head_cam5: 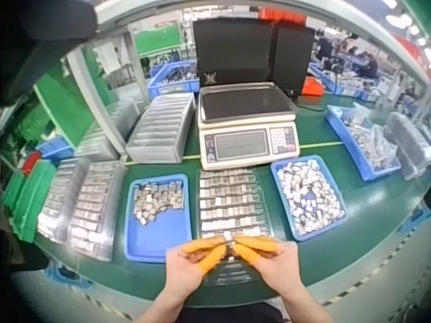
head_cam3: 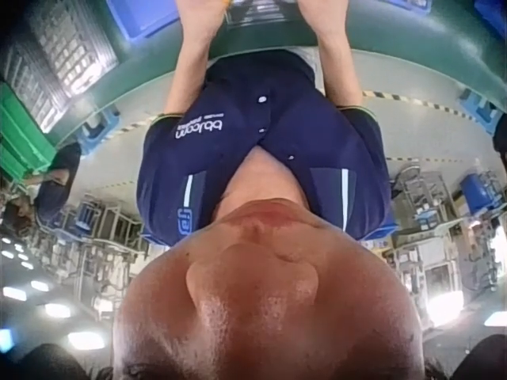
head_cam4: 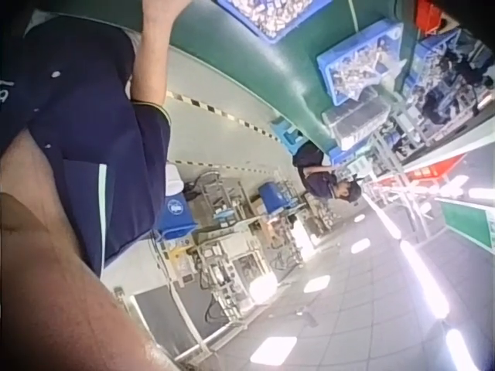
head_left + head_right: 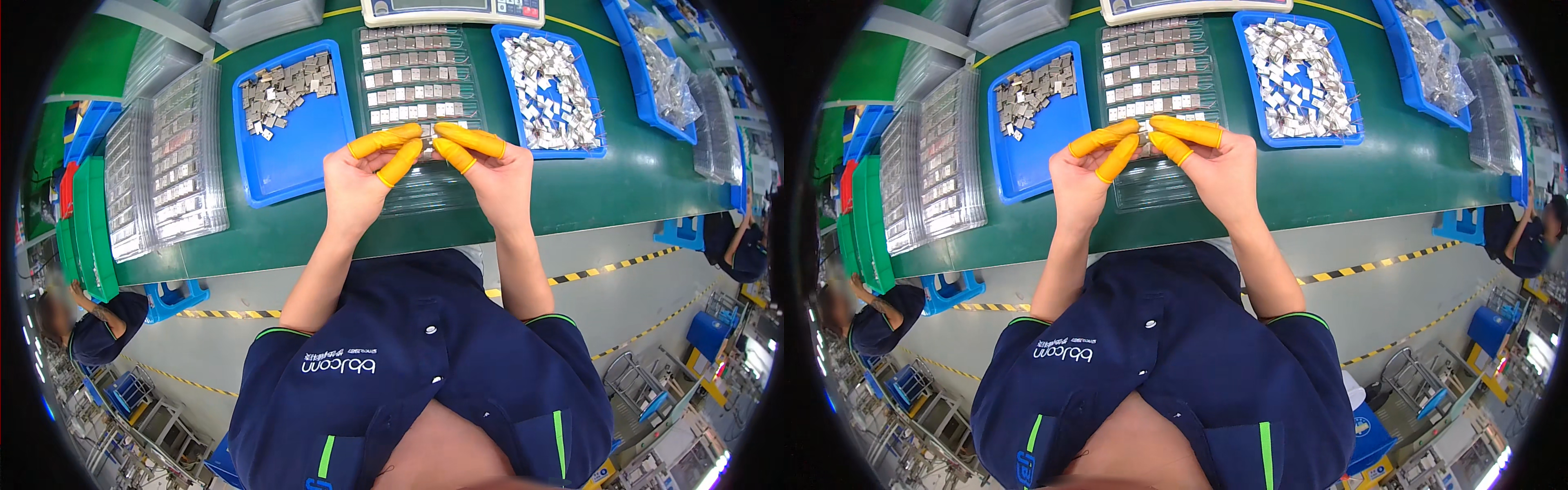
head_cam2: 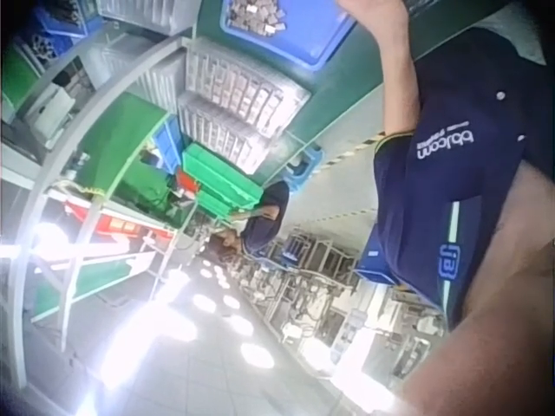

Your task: The person assembles small metal components into a plastic tray by hand, wearing finger cots.

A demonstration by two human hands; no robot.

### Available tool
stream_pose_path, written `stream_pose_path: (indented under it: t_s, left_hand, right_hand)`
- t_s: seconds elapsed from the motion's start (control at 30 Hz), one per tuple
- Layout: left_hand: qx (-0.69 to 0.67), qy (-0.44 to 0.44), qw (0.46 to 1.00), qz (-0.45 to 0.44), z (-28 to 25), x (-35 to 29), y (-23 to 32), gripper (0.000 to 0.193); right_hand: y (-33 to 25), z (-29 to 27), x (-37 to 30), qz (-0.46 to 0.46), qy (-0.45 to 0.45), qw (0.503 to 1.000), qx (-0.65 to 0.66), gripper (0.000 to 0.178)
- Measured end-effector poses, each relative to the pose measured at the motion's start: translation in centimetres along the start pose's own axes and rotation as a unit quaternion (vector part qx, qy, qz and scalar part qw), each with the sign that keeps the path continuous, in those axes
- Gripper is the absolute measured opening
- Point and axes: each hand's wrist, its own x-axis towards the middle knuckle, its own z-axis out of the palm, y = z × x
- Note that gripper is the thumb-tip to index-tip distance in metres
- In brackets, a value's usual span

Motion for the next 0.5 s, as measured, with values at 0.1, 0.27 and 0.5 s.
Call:
stream_pose_path:
  t_s: [0.1,0.27,0.5]
  left_hand:
    - [0.027,-0.022,0.999,0.022,-0.1,-0.2,0.1,0.025]
    - [-0.054,-0.096,0.992,-0.055,-1.2,-0.5,-0.1,0.024]
    - [-0.006,-0.134,0.991,-0.027,-1.8,-0.6,0.0,0.024]
  right_hand:
    - [-0.3,-0.4,0.1,0.004,-0.034,0.999,-0.03,0.024]
    - [-0.2,-1.2,0.6,0.09,-0.095,0.991,0.033,0.025]
    - [-0.2,-1.3,0.1,0.17,-0.162,0.966,0.112,0.023]
